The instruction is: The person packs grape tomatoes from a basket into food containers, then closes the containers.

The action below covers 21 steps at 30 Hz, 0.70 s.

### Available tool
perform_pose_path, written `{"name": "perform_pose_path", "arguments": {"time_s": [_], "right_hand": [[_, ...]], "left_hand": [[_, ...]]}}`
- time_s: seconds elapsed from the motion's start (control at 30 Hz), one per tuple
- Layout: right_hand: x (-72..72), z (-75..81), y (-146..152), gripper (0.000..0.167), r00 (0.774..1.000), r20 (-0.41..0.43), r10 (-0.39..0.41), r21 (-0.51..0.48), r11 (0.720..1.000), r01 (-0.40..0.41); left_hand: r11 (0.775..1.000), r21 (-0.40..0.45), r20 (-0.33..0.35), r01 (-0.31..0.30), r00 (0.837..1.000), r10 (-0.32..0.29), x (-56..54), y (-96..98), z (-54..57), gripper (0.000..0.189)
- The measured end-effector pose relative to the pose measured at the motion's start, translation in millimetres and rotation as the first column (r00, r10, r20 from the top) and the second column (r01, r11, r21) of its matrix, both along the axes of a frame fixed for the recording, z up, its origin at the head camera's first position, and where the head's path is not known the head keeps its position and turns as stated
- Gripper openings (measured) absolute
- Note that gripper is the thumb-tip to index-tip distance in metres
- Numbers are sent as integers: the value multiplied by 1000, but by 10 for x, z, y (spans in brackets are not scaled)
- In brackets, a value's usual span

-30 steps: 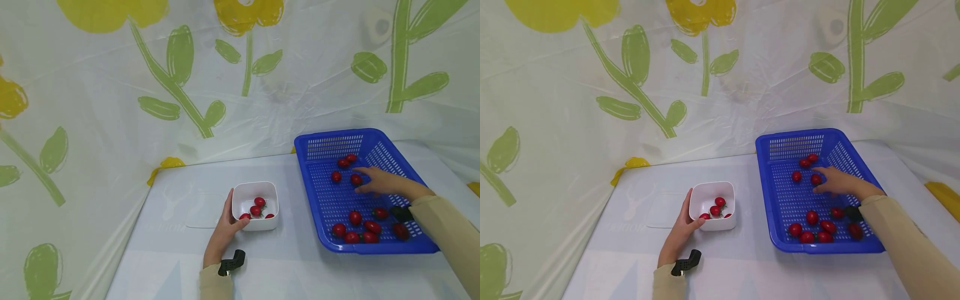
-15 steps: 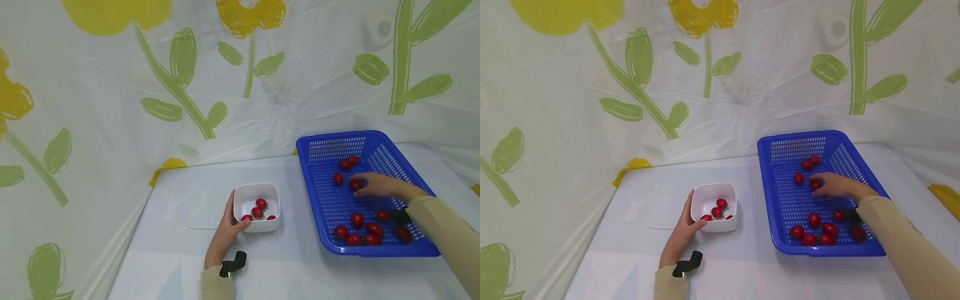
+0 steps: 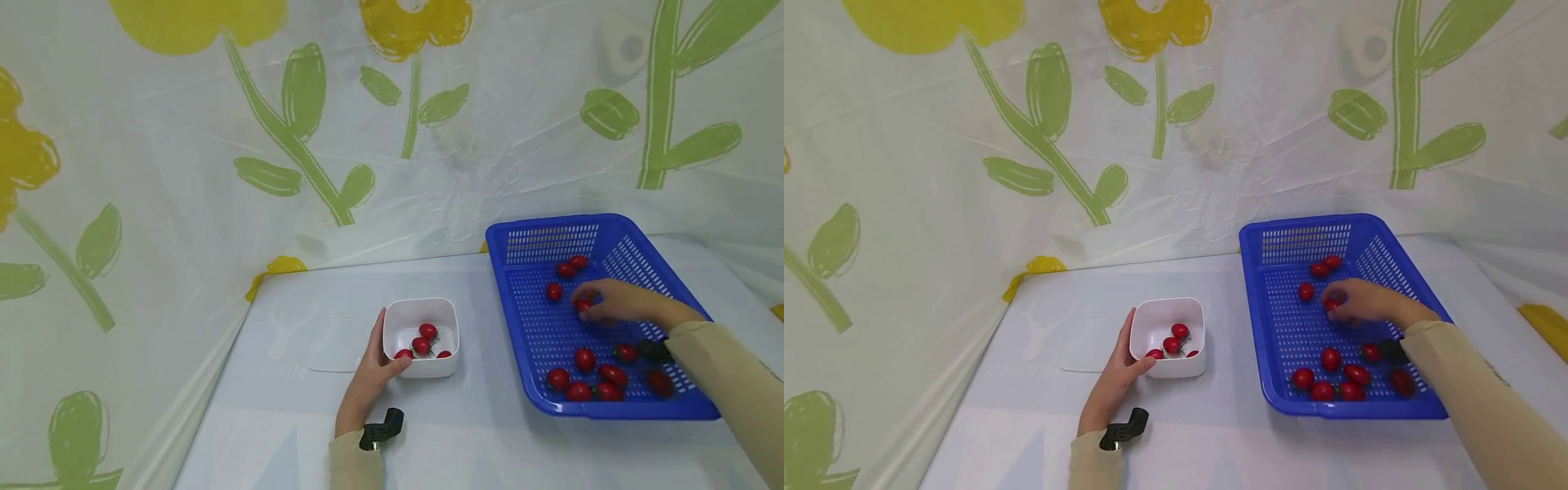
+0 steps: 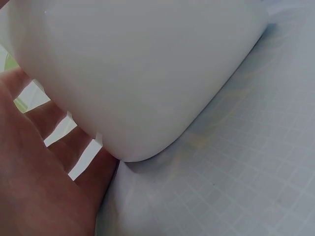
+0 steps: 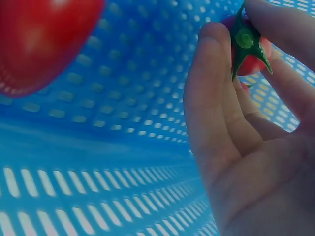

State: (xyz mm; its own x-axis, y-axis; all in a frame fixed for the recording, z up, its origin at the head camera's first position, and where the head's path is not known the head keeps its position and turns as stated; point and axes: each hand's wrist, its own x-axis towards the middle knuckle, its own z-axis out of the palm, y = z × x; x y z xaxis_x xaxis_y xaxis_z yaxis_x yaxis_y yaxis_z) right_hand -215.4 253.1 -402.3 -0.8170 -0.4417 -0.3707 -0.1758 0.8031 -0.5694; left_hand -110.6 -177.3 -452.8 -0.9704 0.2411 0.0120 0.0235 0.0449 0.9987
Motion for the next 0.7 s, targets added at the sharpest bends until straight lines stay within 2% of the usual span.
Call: {"name": "perform_pose_path", "arguments": {"time_s": [0.17,0.33,0.43,0.57,0.6,0.7], "right_hand": [[9,93,-38,44,999,-49,0,-31,1000,-1],[33,182,-60,49,996,-71,-54,-75,996,49],[52,214,-65,48,994,-80,-81,-73,994,75],[89,242,-77,46,992,-93,-81,-91,993,72],[101,251,-81,46,992,-100,-82,-97,993,72],[124,275,-97,48,989,-118,-85,-116,991,71]], "left_hand": [[1000,9,-4,-4,1000,4,2,3,-2,86],[1000,10,-7,0,1000,0,-5,12,-5,85],[1000,10,-6,4,1000,-4,2,15,-3,85],[1000,0,8,-4,1000,4,13,3,-3,85],[1000,-5,14,-9,1000,9,10,-1,-9,85],[1000,-14,2,-23,1000,23,-33,-24,-121,83]]}}
